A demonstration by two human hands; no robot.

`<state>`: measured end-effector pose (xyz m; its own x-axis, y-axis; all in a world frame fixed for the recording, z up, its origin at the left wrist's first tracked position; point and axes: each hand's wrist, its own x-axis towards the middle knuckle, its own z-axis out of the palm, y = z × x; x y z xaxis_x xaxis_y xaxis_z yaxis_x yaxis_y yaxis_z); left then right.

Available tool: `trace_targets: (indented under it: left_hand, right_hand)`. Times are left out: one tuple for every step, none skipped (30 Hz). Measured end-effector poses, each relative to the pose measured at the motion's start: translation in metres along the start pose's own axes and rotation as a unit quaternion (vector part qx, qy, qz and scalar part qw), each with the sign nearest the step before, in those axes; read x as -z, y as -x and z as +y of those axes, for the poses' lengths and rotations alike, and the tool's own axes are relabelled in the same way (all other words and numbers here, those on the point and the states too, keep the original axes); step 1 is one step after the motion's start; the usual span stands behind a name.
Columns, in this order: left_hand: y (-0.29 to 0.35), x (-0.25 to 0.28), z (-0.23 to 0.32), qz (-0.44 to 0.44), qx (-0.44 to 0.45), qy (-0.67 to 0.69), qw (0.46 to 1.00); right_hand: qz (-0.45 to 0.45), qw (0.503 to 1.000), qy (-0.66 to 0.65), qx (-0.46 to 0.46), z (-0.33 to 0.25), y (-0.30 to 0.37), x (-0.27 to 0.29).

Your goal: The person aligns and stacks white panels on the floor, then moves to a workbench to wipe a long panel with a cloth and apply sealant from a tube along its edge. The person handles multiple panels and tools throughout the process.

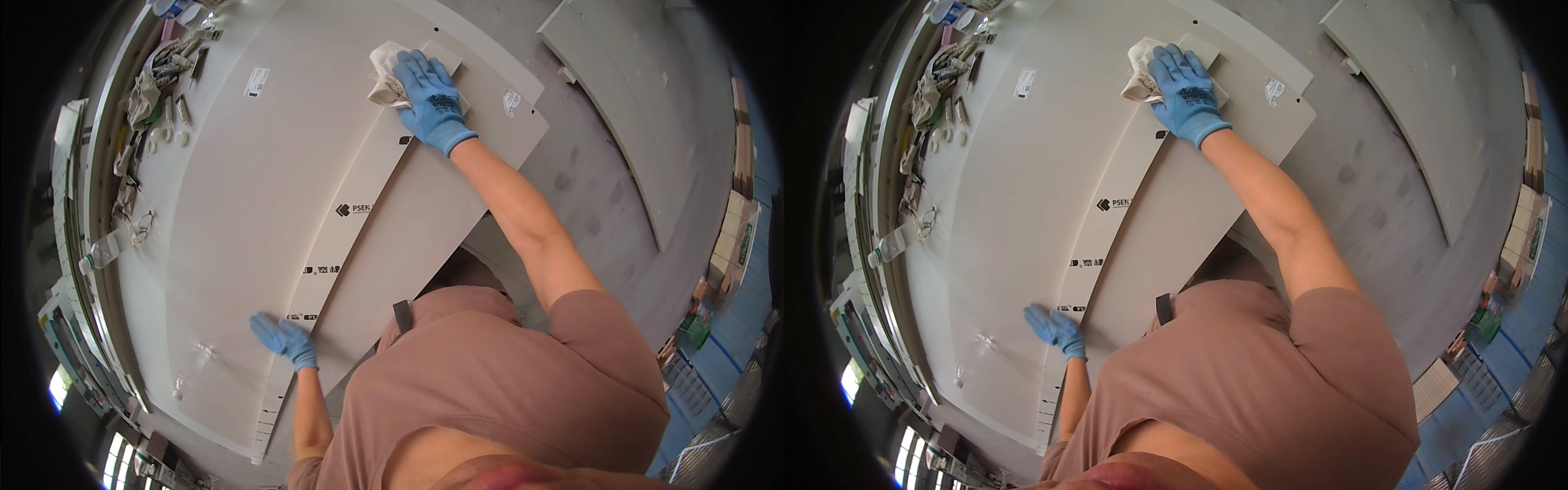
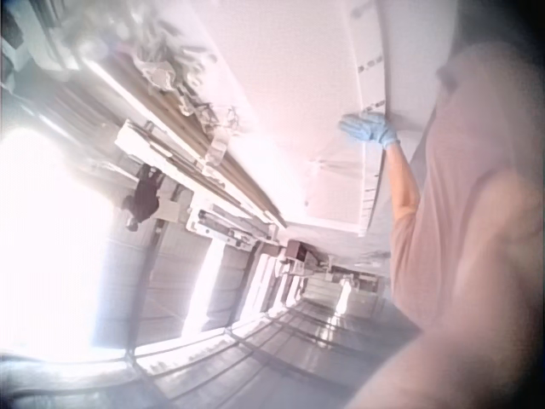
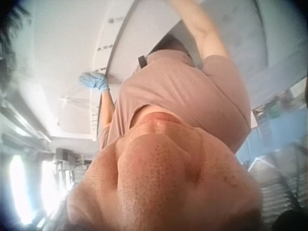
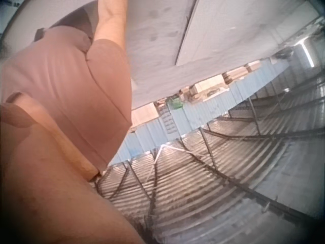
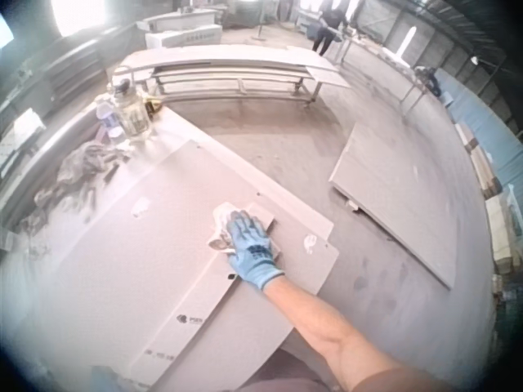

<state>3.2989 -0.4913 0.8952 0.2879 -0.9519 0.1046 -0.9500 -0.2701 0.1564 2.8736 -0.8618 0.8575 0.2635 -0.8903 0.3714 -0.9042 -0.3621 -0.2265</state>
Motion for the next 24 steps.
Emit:
trace_targets:
  left_hand:
    - [-0.017, -0.003, 0.032, 0.037, -0.037, 0.017, 0.998]
    - [-0.036, -0.009, 0.066, 0.017, -0.054, 0.065, 0.996]
    - [-0.058, -0.018, 0.101, 0.015, -0.091, 0.121, 0.988]
    - [-0.081, -0.026, 0.133, 0.023, -0.143, 0.142, 0.979]
    - [-0.1, -0.034, 0.16, -0.006, -0.161, 0.14, 0.977]
    - [-0.115, -0.041, 0.184, 0.001, -0.189, 0.15, 0.971]
    - [-0.128, -0.045, 0.2, -0.048, -0.175, 0.116, 0.976]
    - [-0.135, -0.046, 0.209, -0.017, -0.199, 0.13, 0.971]
    - [-0.138, -0.047, 0.216, -0.022, -0.205, 0.12, 0.971]
    - [-0.141, -0.049, 0.22, 0.006, -0.229, 0.128, 0.965]
    - [-0.142, -0.05, 0.221, -0.034, -0.209, 0.104, 0.972]
    - [-0.139, -0.05, 0.219, -0.045, -0.205, 0.095, 0.973]
    - [-0.139, -0.051, 0.218, -0.039, -0.211, 0.094, 0.972]
    - [-0.138, -0.052, 0.217, -0.051, -0.201, 0.079, 0.975]
    - [-0.138, -0.053, 0.217, -0.056, -0.2, 0.07, 0.976]
    - [-0.138, -0.054, 0.217, -0.071, -0.194, 0.054, 0.977]
    - [-0.138, -0.056, 0.217, -0.059, -0.198, 0.059, 0.977]
    - [-0.138, -0.056, 0.218, -0.058, -0.2, 0.058, 0.976]
    - [-0.138, -0.057, 0.218, -0.056, -0.197, 0.058, 0.977]
    - [-0.139, -0.057, 0.219, -0.054, -0.199, 0.062, 0.977]
    - [-0.139, -0.057, 0.219, -0.052, -0.2, 0.066, 0.976]
    - [-0.138, -0.057, 0.219, -0.038, -0.208, 0.075, 0.974]
    - [-0.138, -0.057, 0.219, -0.052, -0.2, 0.062, 0.976]
    - [-0.138, -0.057, 0.219, -0.053, -0.201, 0.054, 0.977]
  right_hand:
    - [-0.041, 0.999, -0.004, -0.023, -0.003, 0.0, 0.001]
    - [-0.042, 0.999, -0.004, -0.03, -0.004, -0.001, 0.003]
    - [-0.009, 1.0, -0.006, -0.021, -0.005, -0.003, 0.005]
    - [-0.042, 0.999, -0.008, -0.032, -0.004, -0.005, 0.007]
    - [-0.042, 0.999, -0.013, -0.031, -0.003, -0.008, 0.009]
    - [-0.07, 0.997, -0.023, -0.03, 0.001, -0.01, 0.011]
    - [-0.05, 0.998, -0.006, -0.038, 0.006, -0.014, 0.012]
    - [-0.059, 0.997, 0.007, -0.047, 0.013, -0.019, 0.013]
    - [-0.115, 0.991, 0.012, -0.062, 0.02, -0.022, 0.014]
    - [-0.045, 0.996, 0.01, -0.073, 0.027, -0.027, 0.015]
    - [-0.021, 0.996, -0.002, -0.088, 0.035, -0.031, 0.016]
    - [0.035, 0.993, -0.013, -0.11, 0.037, -0.029, 0.017]
    - [0.006, 0.995, -0.017, -0.094, 0.04, -0.028, 0.018]
    - [0.016, 0.996, -0.015, -0.086, 0.04, -0.023, 0.02]
    - [0.009, 0.996, -0.014, -0.085, 0.039, -0.02, 0.021]
    - [-0.046, 0.995, -0.006, -0.084, 0.038, -0.013, 0.022]
    - [-0.013, 0.997, -0.009, -0.077, 0.036, -0.008, 0.023]
    - [-0.036, 0.996, -0.013, -0.075, 0.037, -0.007, 0.023]
    - [-0.08, 0.993, -0.016, -0.08, 0.036, -0.004, 0.023]
    - [-0.068, 0.993, -0.028, -0.087, 0.037, -0.006, 0.021]
    - [-0.025, 0.997, -0.03, -0.073, 0.037, -0.007, 0.021]
    - [-0.016, 0.996, -0.024, -0.08, 0.036, -0.009, 0.019]
    - [0.018, 0.996, -0.013, -0.09, 0.037, -0.013, 0.018]
    - [0.047, 0.996, -0.005, -0.075, 0.034, -0.011, 0.019]
